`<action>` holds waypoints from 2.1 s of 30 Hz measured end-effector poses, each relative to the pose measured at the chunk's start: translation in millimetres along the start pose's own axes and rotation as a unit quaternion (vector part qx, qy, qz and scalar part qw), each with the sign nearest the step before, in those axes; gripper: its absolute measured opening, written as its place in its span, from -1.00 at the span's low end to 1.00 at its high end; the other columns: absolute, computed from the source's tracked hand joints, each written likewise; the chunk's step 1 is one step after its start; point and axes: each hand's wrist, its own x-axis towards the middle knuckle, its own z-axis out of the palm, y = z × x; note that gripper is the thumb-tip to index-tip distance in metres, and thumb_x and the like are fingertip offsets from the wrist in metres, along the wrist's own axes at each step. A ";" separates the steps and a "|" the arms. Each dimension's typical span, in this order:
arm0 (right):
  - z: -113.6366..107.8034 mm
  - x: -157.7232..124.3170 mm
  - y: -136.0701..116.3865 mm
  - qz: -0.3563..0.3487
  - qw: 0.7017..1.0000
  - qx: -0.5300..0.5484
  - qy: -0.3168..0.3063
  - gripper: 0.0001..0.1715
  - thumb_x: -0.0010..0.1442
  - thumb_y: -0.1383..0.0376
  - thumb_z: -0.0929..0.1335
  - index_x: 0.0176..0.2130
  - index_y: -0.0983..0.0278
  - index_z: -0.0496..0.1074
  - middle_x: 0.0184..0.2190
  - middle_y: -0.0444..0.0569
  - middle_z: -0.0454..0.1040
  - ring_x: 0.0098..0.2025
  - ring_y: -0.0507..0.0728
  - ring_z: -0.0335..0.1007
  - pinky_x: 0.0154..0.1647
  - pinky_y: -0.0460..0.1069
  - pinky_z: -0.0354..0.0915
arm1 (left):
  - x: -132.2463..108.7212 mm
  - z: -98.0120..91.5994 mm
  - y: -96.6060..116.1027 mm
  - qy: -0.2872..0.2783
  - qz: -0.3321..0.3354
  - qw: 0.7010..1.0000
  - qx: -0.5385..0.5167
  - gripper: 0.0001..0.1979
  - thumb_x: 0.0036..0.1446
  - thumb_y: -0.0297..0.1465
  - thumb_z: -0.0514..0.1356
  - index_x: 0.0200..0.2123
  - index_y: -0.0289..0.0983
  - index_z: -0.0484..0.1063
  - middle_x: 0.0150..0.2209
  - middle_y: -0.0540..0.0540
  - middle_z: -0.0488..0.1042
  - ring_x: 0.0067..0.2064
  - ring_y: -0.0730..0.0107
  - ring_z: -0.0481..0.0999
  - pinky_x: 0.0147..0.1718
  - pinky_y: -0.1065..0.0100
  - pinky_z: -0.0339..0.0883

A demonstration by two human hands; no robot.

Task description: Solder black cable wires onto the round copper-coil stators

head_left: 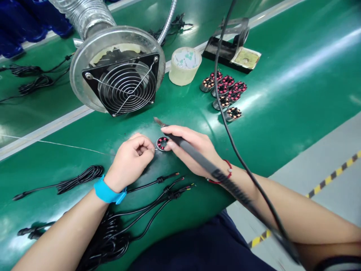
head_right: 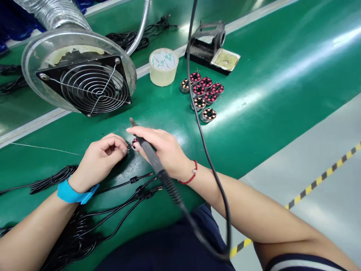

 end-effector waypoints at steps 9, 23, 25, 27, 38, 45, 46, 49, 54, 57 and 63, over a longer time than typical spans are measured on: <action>-15.8 -16.2 3.6 -0.014 0.990 0.055 0.132 -0.90 0.19 0.23 0.39 -0.23 0.11 0.42 -0.43 -0.13 0.46 -0.53 0.04 0.39 -0.56 -0.02 0.34 | 1.9 6.6 -4.1 0.011 0.005 1.000 -0.005 -0.89 0.01 -0.51 0.12 -0.54 -0.26 0.35 -0.40 -0.02 0.38 -0.34 0.41 0.38 -0.33 0.36 0.27; -18.3 -10.5 -4.5 -0.042 0.991 0.023 0.121 -0.82 0.25 0.22 0.33 -0.41 0.13 0.42 -0.58 -0.17 0.42 -0.61 -0.01 0.37 -0.66 -0.09 0.30 | 3.4 6.6 -2.4 0.007 -0.008 1.000 -0.003 -0.90 0.01 -0.52 0.13 -0.51 -0.27 0.36 -0.38 -0.02 0.39 -0.32 0.41 0.38 -0.35 0.37 0.26; -17.7 -11.6 -4.0 -0.043 0.991 0.028 0.124 -0.82 0.25 0.23 0.33 -0.41 0.13 0.42 -0.57 -0.17 0.42 -0.60 -0.02 0.37 -0.66 -0.10 0.29 | 3.1 6.4 -2.7 0.007 -0.009 1.000 -0.002 -0.91 0.01 -0.52 0.13 -0.51 -0.27 0.36 -0.38 -0.02 0.39 -0.32 0.41 0.38 -0.35 0.38 0.26; -17.4 -12.6 -2.8 -0.045 0.990 0.037 0.130 -0.87 0.24 0.23 0.34 -0.37 0.15 0.43 -0.53 -0.17 0.43 -0.58 -0.02 0.38 -0.63 -0.10 0.31 | 3.1 6.2 -3.5 0.008 -0.008 1.000 -0.002 -0.91 0.01 -0.52 0.12 -0.51 -0.27 0.36 -0.38 -0.02 0.39 -0.31 0.42 0.38 -0.34 0.38 0.26; -8.6 -5.8 -2.4 0.038 0.997 0.058 0.044 -0.67 0.32 0.31 0.28 0.07 0.14 0.33 -0.10 -0.13 0.54 -0.25 0.02 0.54 -0.22 -0.06 0.48 | 3.9 5.2 -0.7 0.004 -0.001 1.000 0.009 -0.90 0.00 -0.52 0.10 -0.53 -0.29 0.36 -0.41 -0.02 0.39 -0.34 0.43 0.38 -0.34 0.38 0.25; 6.9 -1.8 9.5 -0.011 1.000 0.010 -0.026 -0.79 0.27 0.39 0.29 -0.07 0.21 0.35 -0.26 -0.11 0.54 -0.19 0.11 0.41 -0.09 0.06 0.33 | 4.5 6.2 -4.2 0.011 0.015 1.000 0.014 -0.90 0.00 -0.51 0.11 -0.52 -0.28 0.36 -0.42 -0.02 0.39 -0.32 0.40 0.39 -0.31 0.35 0.26; 9.2 -0.6 11.3 -0.024 0.999 0.003 -0.038 -0.79 0.25 0.40 0.30 -0.09 0.22 0.35 -0.27 -0.09 0.53 -0.20 0.13 0.37 -0.10 0.07 0.31 | 4.7 6.2 -4.7 0.013 0.017 1.000 0.014 -0.91 0.01 -0.50 0.11 -0.52 -0.28 0.35 -0.42 -0.02 0.38 -0.33 0.40 0.39 -0.31 0.35 0.26; 15.1 1.5 14.2 -0.028 0.997 -0.005 -0.065 -0.76 0.22 0.44 0.28 -0.10 0.22 0.35 -0.33 -0.10 0.48 -0.26 0.13 0.29 -0.14 0.07 0.26 | 3.6 5.4 -6.1 0.013 0.026 0.999 0.019 -0.91 0.03 -0.49 0.11 -0.51 -0.27 0.34 -0.42 -0.01 0.35 -0.35 0.41 0.37 -0.33 0.35 0.26; 16.5 1.0 12.5 -0.044 0.998 0.002 -0.043 -0.68 0.19 0.49 0.27 -0.07 0.21 0.32 -0.31 -0.09 0.47 -0.26 0.13 0.29 -0.14 0.06 0.25 | -3.3 0.3 -5.5 0.003 0.028 0.994 0.103 -0.84 0.06 -0.46 0.13 -0.23 -0.29 0.31 -0.32 -0.02 0.31 -0.36 0.41 0.33 -0.30 0.30 0.27; 15.8 1.2 10.9 -0.036 0.998 0.002 -0.042 -0.58 0.17 0.49 0.27 0.01 0.20 0.28 -0.27 -0.07 0.48 -0.19 0.16 0.30 -0.11 0.08 0.27 | -5.4 -3.9 -1.4 -0.018 0.035 0.985 0.166 -0.90 0.07 -0.46 0.10 -0.28 -0.29 0.33 -0.31 -0.06 0.32 -0.31 0.35 0.34 -0.24 0.26 0.25; 16.5 1.4 9.6 -0.014 0.995 -0.024 -0.095 -0.54 0.14 0.48 0.28 0.05 0.26 0.26 -0.17 0.01 0.49 -0.12 0.19 0.27 -0.07 0.12 0.26 | -3.8 -13.7 4.0 -0.073 -0.085 0.994 0.013 -0.84 0.10 -0.30 0.12 -0.45 -0.26 0.29 -0.51 0.05 0.28 -0.51 0.47 0.23 -0.49 0.39 0.13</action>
